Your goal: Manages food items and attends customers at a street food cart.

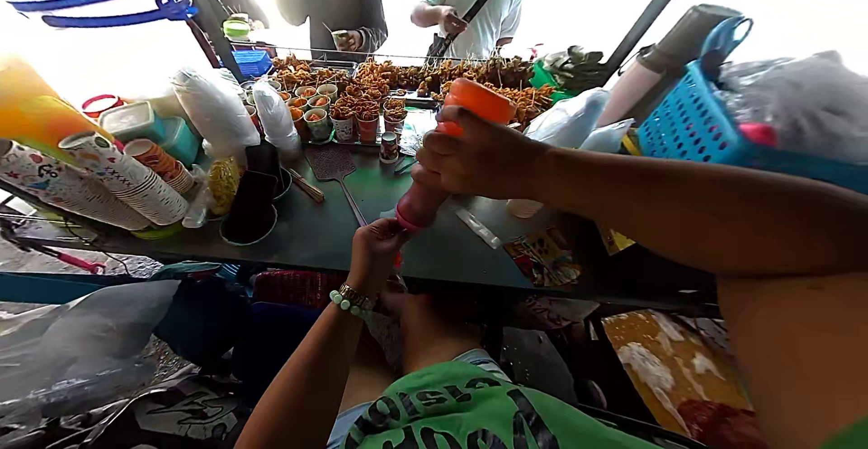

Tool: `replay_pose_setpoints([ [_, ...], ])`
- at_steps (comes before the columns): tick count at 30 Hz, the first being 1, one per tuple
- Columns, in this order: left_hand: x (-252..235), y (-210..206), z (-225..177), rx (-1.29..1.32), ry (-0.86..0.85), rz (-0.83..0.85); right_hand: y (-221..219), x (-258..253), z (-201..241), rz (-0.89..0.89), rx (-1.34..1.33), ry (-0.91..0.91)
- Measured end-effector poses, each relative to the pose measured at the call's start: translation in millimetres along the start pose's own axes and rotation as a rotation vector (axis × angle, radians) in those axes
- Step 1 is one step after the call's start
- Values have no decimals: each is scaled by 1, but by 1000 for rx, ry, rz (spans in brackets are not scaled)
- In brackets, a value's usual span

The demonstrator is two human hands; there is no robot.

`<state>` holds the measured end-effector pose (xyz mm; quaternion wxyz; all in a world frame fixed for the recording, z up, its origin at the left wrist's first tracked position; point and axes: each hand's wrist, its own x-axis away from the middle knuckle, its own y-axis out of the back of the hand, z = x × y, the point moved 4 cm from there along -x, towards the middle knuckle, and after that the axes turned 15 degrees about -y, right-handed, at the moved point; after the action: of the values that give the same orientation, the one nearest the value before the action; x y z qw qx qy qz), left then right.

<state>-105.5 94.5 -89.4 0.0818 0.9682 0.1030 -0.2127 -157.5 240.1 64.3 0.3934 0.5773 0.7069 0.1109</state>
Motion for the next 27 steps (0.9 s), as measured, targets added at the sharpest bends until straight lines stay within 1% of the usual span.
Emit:
replay_pose_setpoints([
  [3,-4,0,-3,31,0,-32,8,-11,-3,30,42,44],
  [9,-1,1,5,98,-24,-80,7,-19,0,54,33,85],
  [14,2,0,13,134,-84,-90,3,-21,3,42,12,80],
  [17,3,-1,16,147,-101,-90,3,-21,4,78,-3,70],
  [19,3,-2,17,152,-108,-96,1,-20,6,63,-7,54],
  [23,2,-4,22,104,-115,-69,-10,-14,8,-10,-60,28],
  [27,0,-5,30,12,-114,-14,-14,-10,6,61,-90,39],
])
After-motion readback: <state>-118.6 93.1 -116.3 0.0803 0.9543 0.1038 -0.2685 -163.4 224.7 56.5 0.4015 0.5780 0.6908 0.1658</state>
